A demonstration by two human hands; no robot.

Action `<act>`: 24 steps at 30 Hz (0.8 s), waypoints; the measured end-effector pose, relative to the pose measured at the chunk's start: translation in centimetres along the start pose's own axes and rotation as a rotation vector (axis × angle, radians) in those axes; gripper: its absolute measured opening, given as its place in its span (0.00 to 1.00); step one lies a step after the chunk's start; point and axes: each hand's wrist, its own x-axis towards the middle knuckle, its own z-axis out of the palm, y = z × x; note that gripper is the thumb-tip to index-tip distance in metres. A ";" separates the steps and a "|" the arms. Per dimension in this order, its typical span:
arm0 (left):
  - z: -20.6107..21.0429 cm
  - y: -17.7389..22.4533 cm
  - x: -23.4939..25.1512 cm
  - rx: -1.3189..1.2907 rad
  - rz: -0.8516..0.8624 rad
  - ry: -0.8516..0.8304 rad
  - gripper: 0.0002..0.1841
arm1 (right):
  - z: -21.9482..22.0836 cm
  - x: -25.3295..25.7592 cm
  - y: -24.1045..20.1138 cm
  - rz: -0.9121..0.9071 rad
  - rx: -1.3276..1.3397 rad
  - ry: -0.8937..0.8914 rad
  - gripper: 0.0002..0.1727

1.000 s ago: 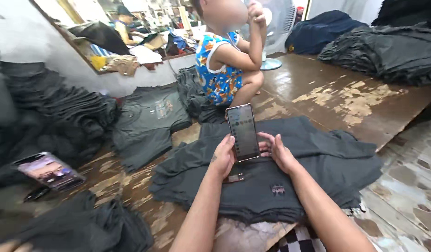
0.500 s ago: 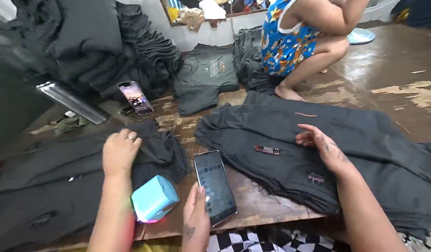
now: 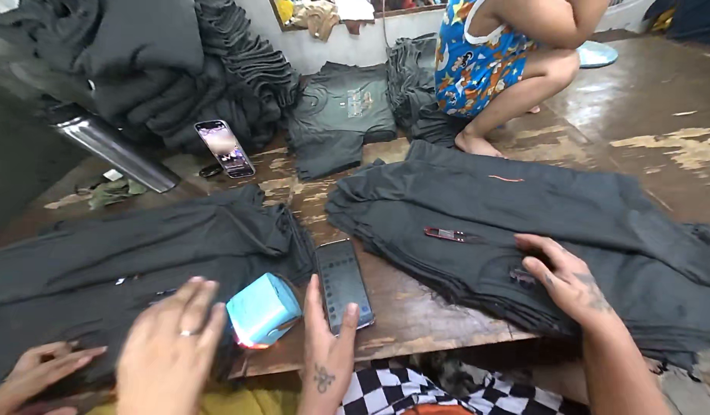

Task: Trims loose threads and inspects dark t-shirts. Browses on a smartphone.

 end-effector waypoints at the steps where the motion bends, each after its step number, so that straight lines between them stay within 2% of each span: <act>1: 0.2 -0.3 0.0 0.039 0.043 0.001 0.51 | 0.0 -1.4 0.1 -0.023 -0.056 0.056 0.38; 3: 0.7 -1.6 0.8 0.131 0.155 0.031 0.51 | -0.2 -4.0 0.4 -0.054 -0.153 0.130 0.36; 5: 1.5 -3.6 2.9 0.182 0.286 0.024 0.46 | 0.0 -6.3 0.7 -0.058 -0.210 0.169 0.35; 6: 2.2 -2.5 3.6 0.190 0.326 -0.042 0.41 | 0.3 -7.3 0.8 -0.056 -0.223 0.189 0.34; 9: 6.0 7.0 4.7 0.231 0.372 -0.364 0.24 | 1.0 -9.0 0.4 -0.032 -0.245 0.232 0.32; 12: 11.1 10.5 7.5 0.468 0.492 -0.641 0.22 | 0.0 -8.8 -1.2 0.013 -0.260 0.206 0.29; 14: 14.1 10.8 9.4 0.612 0.460 -0.755 0.23 | -1.5 -8.5 -2.1 0.071 -0.225 0.170 0.28; 16: 16.3 9.5 10.8 0.705 0.410 -0.798 0.22 | -3.3 -8.2 -2.2 0.159 -0.124 0.104 0.27; 19: 17.3 7.4 11.2 0.676 0.404 -0.680 0.18 | -6.5 -6.3 -0.6 0.213 -0.081 -0.003 0.30; 21: 17.0 8.0 10.8 0.679 0.386 -0.686 0.18 | -8.5 -3.8 0.0 0.260 -0.160 -0.055 0.31; 24: 17.3 8.7 10.2 0.698 0.361 -0.697 0.19 | -10.0 0.3 2.5 0.264 -0.343 -0.023 0.31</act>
